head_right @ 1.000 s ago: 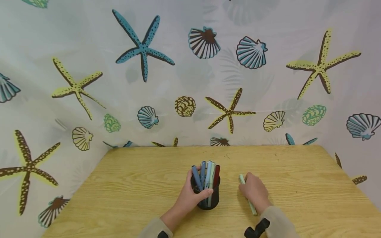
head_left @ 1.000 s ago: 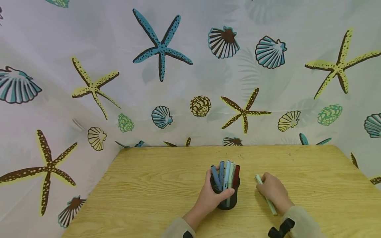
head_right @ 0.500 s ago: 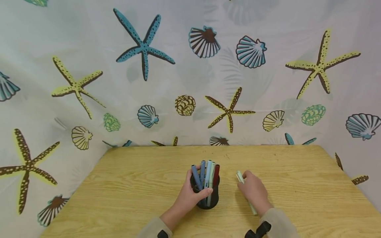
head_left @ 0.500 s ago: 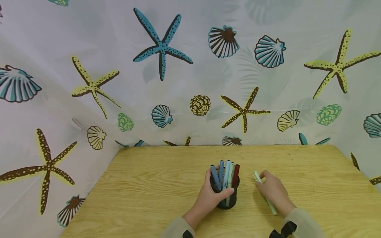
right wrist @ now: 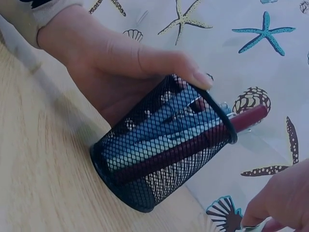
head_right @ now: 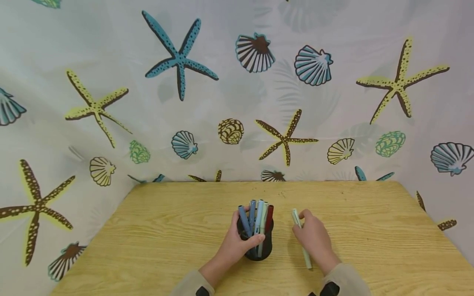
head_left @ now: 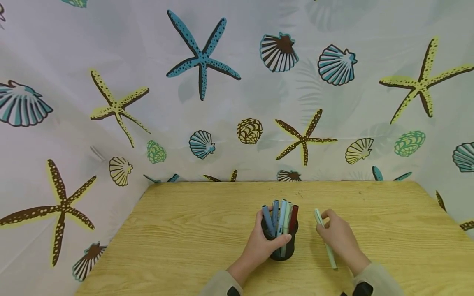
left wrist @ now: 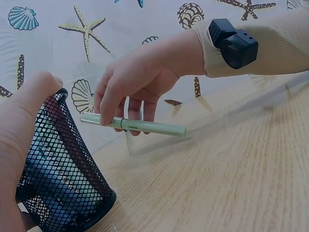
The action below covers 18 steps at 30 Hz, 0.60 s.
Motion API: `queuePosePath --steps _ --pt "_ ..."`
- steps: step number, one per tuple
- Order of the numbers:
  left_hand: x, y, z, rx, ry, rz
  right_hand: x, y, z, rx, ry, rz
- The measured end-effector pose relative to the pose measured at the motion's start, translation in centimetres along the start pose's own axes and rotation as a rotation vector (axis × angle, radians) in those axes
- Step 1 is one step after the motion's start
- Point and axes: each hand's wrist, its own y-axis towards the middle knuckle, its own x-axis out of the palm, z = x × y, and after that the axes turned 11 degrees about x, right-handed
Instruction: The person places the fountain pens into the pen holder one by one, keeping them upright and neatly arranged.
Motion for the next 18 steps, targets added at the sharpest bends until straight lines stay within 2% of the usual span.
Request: queuePosePath --steps 4,9,18 --pt "0.1 -0.1 0.7 -0.009 0.007 0.0 -0.2 -0.5 -0.4 -0.035 0.017 0.015" --pt "0.1 -0.1 0.6 -0.009 0.014 0.0 -0.5 -1.1 -1.0 -0.065 0.046 0.035" --pt "0.1 -0.1 0.9 -0.015 0.019 -0.001 -1.3 -2.2 -2.1 -0.047 0.119 0.024"
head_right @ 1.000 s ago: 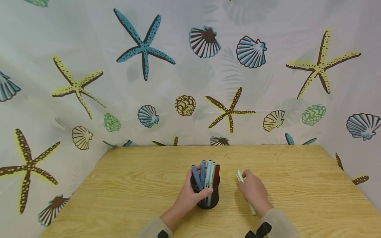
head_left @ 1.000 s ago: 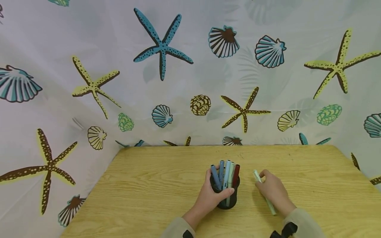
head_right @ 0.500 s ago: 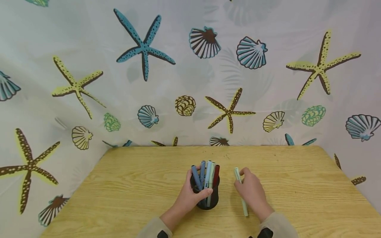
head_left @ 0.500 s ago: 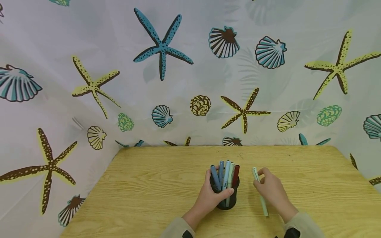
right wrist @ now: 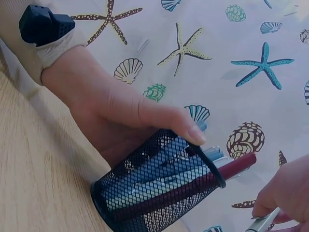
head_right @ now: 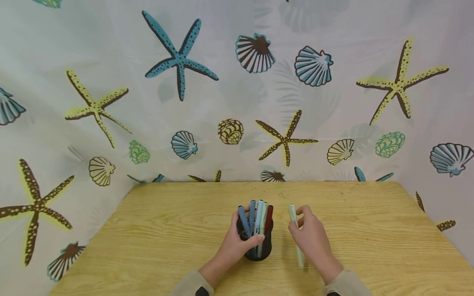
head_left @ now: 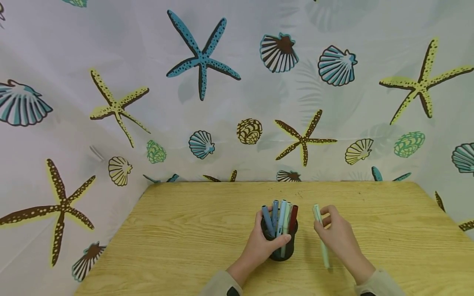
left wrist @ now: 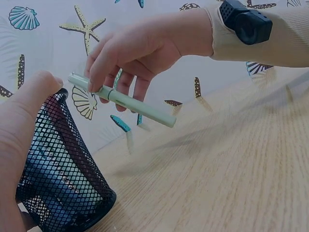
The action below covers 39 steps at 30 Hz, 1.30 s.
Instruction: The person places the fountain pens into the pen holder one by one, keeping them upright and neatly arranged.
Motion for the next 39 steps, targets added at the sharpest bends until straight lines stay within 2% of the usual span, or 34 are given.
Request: queuePosePath --steps 5,12,15,19,24,28,32,35,39 --pt "-0.1 0.1 -0.6 0.017 -0.005 -0.002 -0.1 -0.5 -0.5 -0.002 0.04 0.002" --pt "0.0 0.4 -3.4 0.025 0.0 0.011 -0.1 -1.2 -1.3 -0.026 0.072 0.037" --pt "0.0 0.5 -3.9 0.026 0.014 0.017 -0.1 -1.5 -1.7 -0.043 0.084 0.055" --pt "0.0 0.5 -4.1 0.031 0.016 0.022 0.0 -1.7 -2.1 -0.077 0.093 0.077" --pt "0.0 0.5 -3.8 0.028 0.01 0.017 0.2 -1.9 -2.5 -0.182 0.116 0.143" --pt "-0.1 0.3 -2.5 0.023 0.001 0.008 0.5 -2.0 -3.0 -0.274 0.164 0.196" --pt "-0.1 0.1 -1.1 0.011 -0.002 0.009 0.7 -2.0 -3.7 -0.328 0.211 0.246" --pt "-0.1 0.2 -1.6 0.004 0.001 0.015 0.8 -1.9 -4.2 -0.355 0.256 0.272" --pt "0.0 0.5 -3.1 0.011 0.002 0.02 1.1 -1.8 -4.8 -0.393 0.326 0.282"
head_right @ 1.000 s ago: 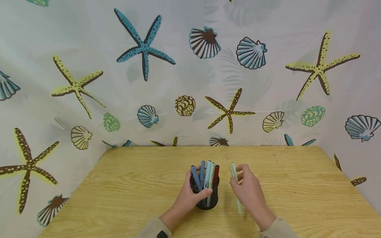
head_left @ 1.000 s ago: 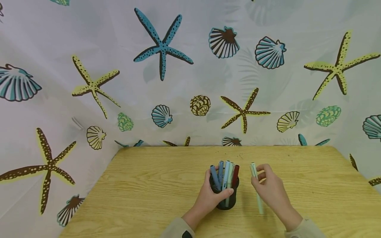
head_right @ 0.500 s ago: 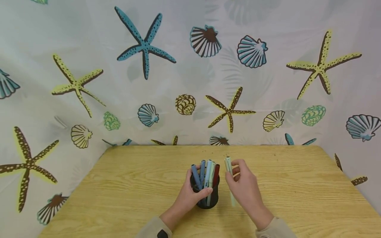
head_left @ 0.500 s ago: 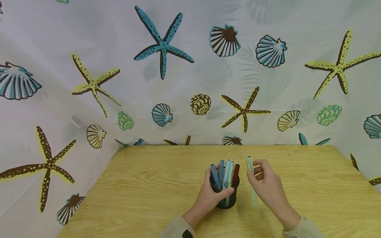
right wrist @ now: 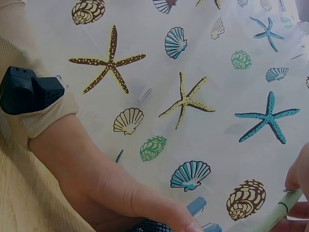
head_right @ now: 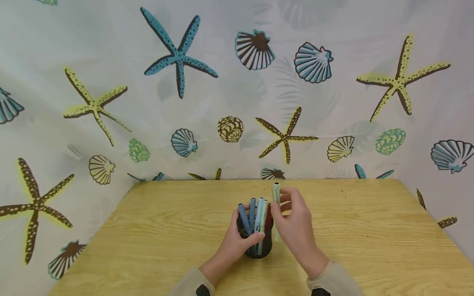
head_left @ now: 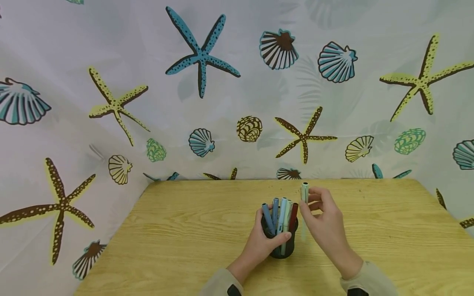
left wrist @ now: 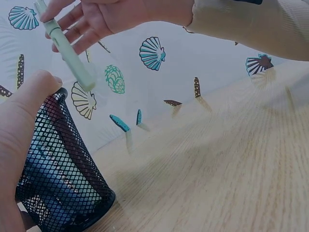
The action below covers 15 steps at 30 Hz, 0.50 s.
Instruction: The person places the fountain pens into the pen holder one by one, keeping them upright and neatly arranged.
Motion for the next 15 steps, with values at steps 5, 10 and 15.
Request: queuePosePath --steps 5,10,15 --pt "-0.1 0.2 -0.6 0.009 0.004 -0.002 0.8 0.3 -0.7 -0.033 0.067 0.03" --pt "-0.2 0.0 0.5 0.008 0.025 -0.006 1.3 0.1 -2.9 -0.055 0.125 0.043" --pt "-0.1 -0.4 3.0 -0.013 0.028 -0.016 2.2 -0.3 -2.3 -0.059 0.138 0.025"
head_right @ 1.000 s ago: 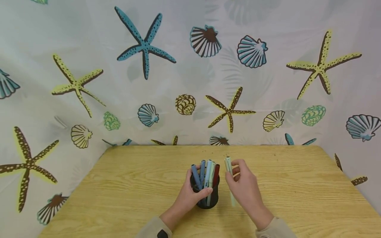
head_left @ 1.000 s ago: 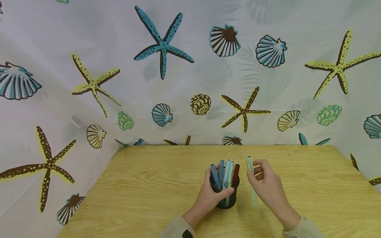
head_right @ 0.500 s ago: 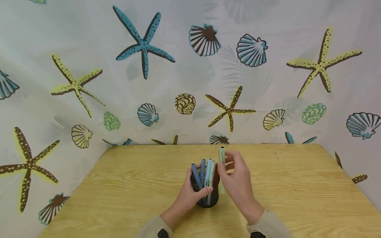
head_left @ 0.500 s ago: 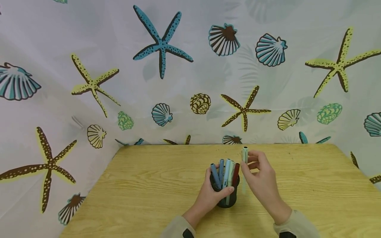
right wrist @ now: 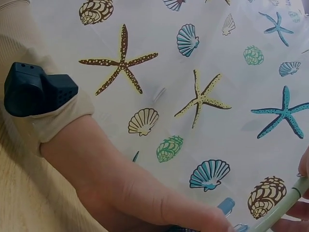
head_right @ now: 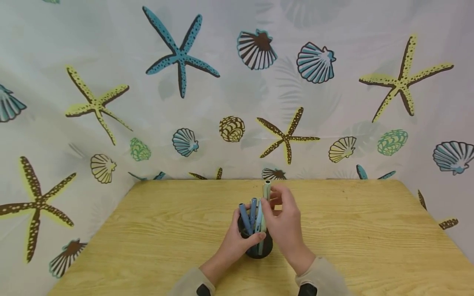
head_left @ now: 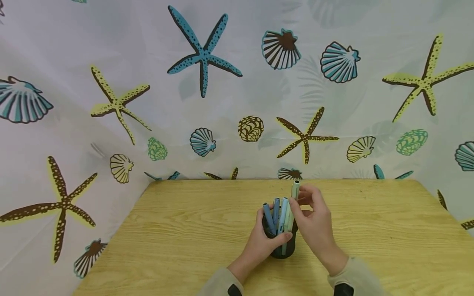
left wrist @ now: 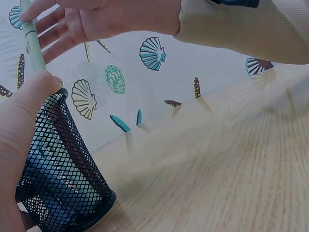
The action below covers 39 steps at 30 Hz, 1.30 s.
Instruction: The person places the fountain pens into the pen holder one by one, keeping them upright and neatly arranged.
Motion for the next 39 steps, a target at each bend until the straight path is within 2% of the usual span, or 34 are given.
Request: queuePosePath --steps 4,7,9,17,22,25,34,39 --pt "0.0 0.3 -1.6 -0.003 0.003 0.002 0.6 0.0 2.6 -0.026 0.001 -0.015" --pt "0.0 0.6 -3.1 0.01 0.018 0.01 0.9 -0.1 2.9 -0.042 -0.005 -0.02" --pt "0.1 0.7 -3.4 0.023 0.023 0.015 1.0 -0.2 3.1 -0.048 -0.015 -0.023" --pt "0.1 0.7 -3.7 0.005 0.015 0.019 1.3 -0.9 3.8 -0.036 -0.02 -0.061" --pt "0.0 0.8 -3.8 0.037 -0.003 0.011 1.5 -1.0 3.9 -0.093 -0.027 -0.09" --pt "0.0 0.8 -3.8 0.035 -0.005 0.01 1.5 -1.1 4.1 -0.124 -0.055 -0.101" --pt "0.1 0.6 -3.7 0.028 -0.018 0.023 1.4 -1.4 4.4 -0.14 -0.16 -0.113" --pt "0.0 0.5 -3.7 0.038 -0.042 0.013 1.3 -1.5 4.7 -0.215 -0.213 -0.111"
